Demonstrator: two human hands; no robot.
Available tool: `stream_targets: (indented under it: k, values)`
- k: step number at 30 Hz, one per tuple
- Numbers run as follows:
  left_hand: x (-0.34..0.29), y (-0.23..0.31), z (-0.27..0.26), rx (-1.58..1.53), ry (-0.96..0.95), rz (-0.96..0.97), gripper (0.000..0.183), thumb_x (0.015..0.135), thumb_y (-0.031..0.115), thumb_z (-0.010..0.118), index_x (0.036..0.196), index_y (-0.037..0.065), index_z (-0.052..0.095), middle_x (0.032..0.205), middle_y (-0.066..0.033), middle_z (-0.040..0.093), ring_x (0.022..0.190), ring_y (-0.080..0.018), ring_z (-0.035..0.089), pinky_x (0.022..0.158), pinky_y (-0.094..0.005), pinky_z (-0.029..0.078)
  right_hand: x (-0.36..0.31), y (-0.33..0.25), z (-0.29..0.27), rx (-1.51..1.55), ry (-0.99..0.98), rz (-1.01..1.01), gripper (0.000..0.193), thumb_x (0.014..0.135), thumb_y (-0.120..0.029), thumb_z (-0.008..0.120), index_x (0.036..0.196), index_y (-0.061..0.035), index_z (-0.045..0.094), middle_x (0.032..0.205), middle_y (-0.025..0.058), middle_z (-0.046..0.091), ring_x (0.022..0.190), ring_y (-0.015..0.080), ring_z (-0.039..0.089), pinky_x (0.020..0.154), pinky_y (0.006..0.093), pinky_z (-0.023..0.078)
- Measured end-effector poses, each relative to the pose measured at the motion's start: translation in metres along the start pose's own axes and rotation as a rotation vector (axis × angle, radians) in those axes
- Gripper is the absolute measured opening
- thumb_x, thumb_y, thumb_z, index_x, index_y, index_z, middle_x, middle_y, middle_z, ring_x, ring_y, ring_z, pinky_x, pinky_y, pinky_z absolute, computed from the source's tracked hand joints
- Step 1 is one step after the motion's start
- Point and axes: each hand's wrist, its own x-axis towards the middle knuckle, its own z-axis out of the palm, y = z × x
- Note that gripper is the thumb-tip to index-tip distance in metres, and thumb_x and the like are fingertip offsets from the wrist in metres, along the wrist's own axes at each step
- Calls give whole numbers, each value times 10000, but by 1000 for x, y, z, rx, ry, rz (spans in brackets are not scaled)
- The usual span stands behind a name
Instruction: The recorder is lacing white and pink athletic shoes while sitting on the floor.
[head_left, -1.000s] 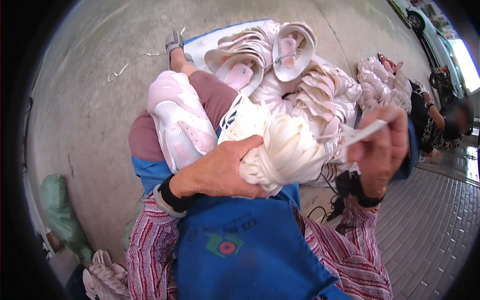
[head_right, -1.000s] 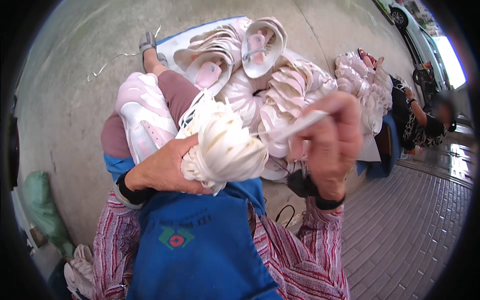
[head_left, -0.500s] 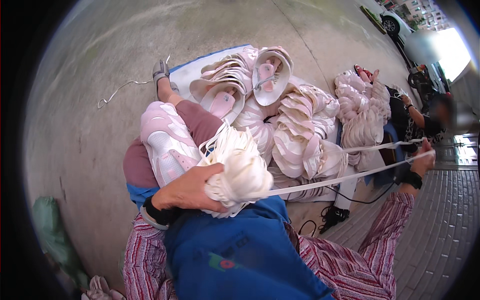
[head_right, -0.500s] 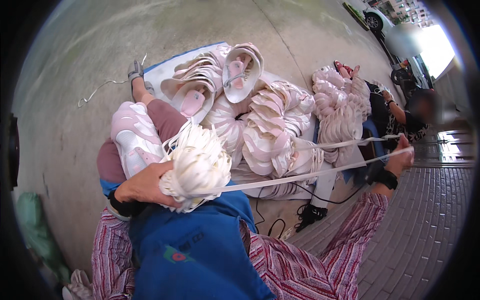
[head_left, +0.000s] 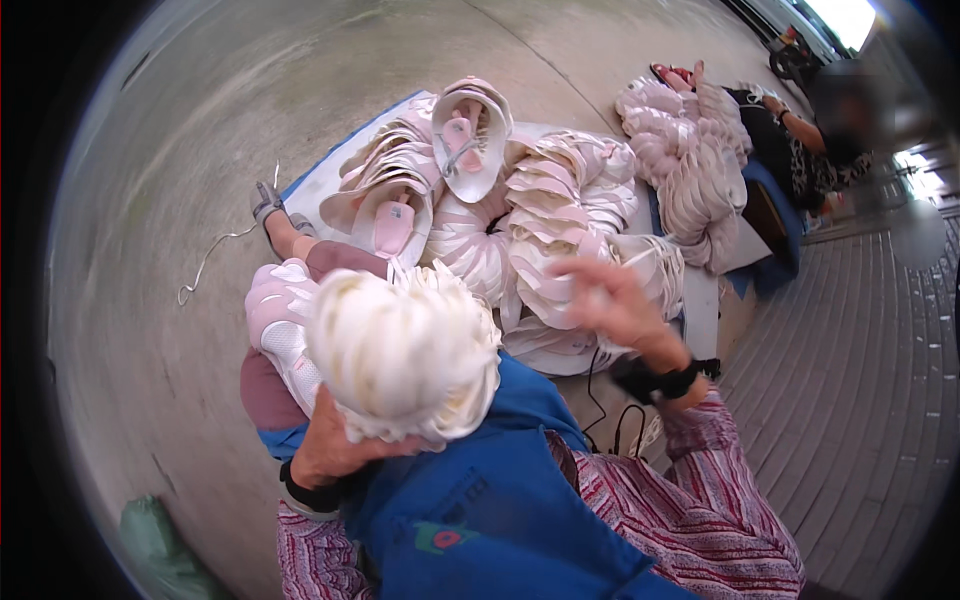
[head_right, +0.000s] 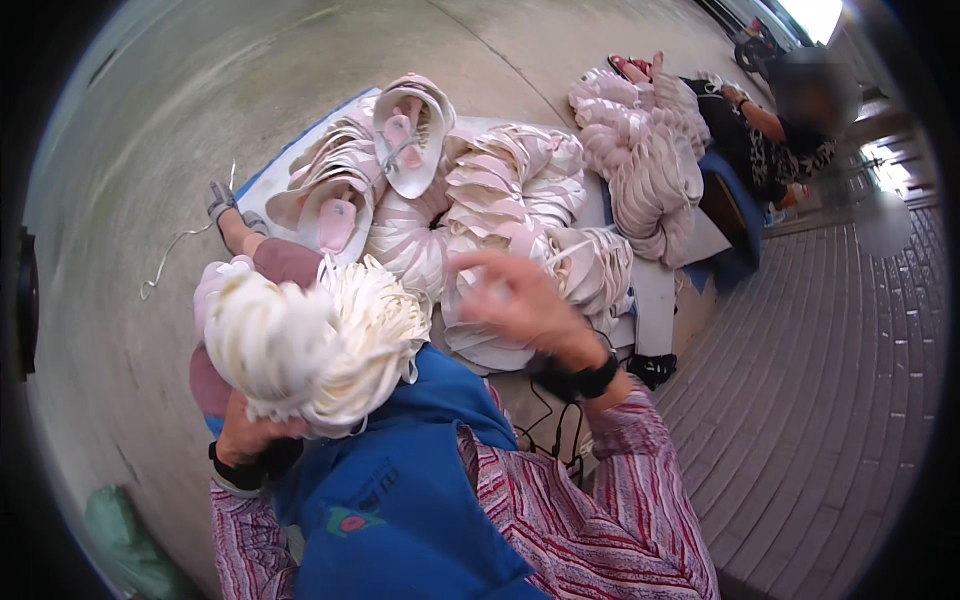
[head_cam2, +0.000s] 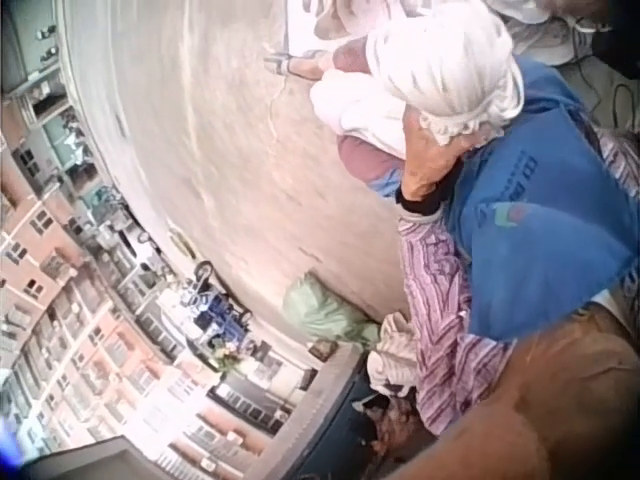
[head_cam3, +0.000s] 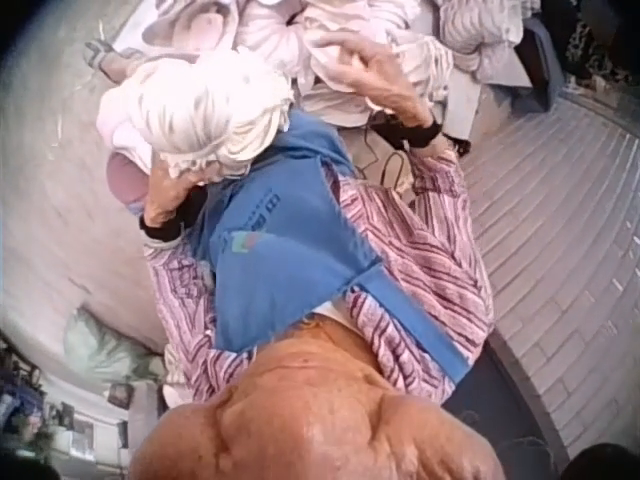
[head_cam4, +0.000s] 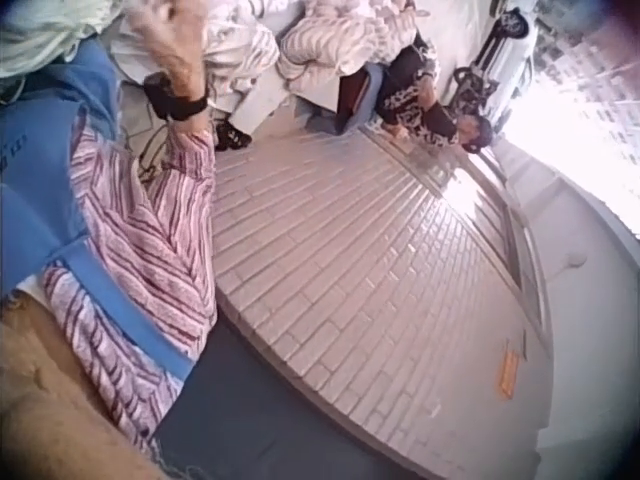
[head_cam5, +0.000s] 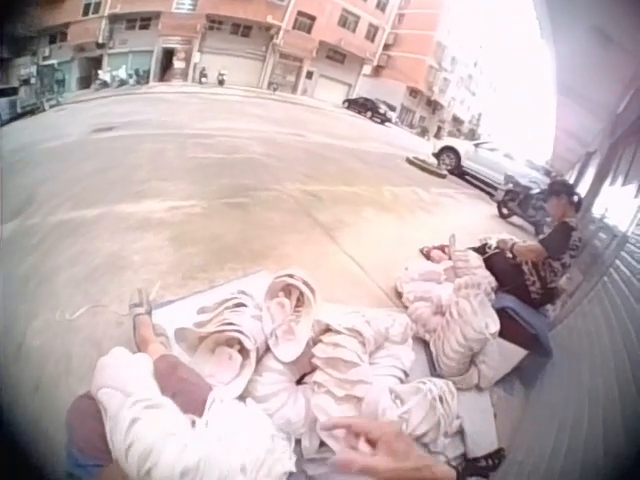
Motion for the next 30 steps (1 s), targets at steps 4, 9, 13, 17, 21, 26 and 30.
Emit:
stream_targets:
  k: [4,9,13,17,21,26,30]
  values:
    - [26,-3,16,585,-150,398,793,609,149,838,1277,-8,439,1307,-173,435,1240,-312,423,1046,-383,318,7,-22,82,25,-272,-523,550,713,-320,767,1172,-75,587,1092,133,635,945,258,616,821,349,481]
    - [26,-16,16,365,76,155,942,614,220,836,1373,5,322,1356,-180,371,1279,-295,366,1061,-393,289,19,-9,109,-5,-99,-538,461,691,-230,705,1102,-41,617,1004,133,667,940,305,629,875,344,469]
    - [17,-17,-3,278,155,351,879,698,353,770,1382,9,337,1339,-140,423,1268,-249,398,1059,-372,293,16,-20,71,253,104,-187,402,711,-184,692,1085,-41,647,1028,94,679,934,178,634,827,310,488]
    - [-37,-59,-58,-16,430,201,558,832,184,638,1307,-13,419,1224,-128,522,1153,-201,492,1024,-340,339,37,45,0,550,499,-199,299,776,-176,671,1037,-41,620,888,80,659,739,156,646,602,270,520]
    - [-63,-101,-63,61,830,166,486,858,134,587,1290,-26,430,1209,-133,526,1153,-217,488,1016,-342,352,70,145,-53,567,547,312,343,821,-291,659,1006,-3,634,892,53,653,743,129,617,601,317,495]
    - [-28,-128,-61,681,746,234,638,841,221,626,1340,-52,335,1318,-229,410,1246,-332,387,1065,-402,283,51,358,-141,-244,503,222,567,830,-260,648,1287,1,436,1049,168,619,869,300,618,740,400,477]
    - [-29,-140,-50,746,825,216,797,869,361,589,1394,-85,188,1417,-265,248,1325,-361,261,1102,-406,204,45,176,-74,254,742,542,456,858,-339,644,1163,-11,554,859,55,619,622,194,555,504,345,423]
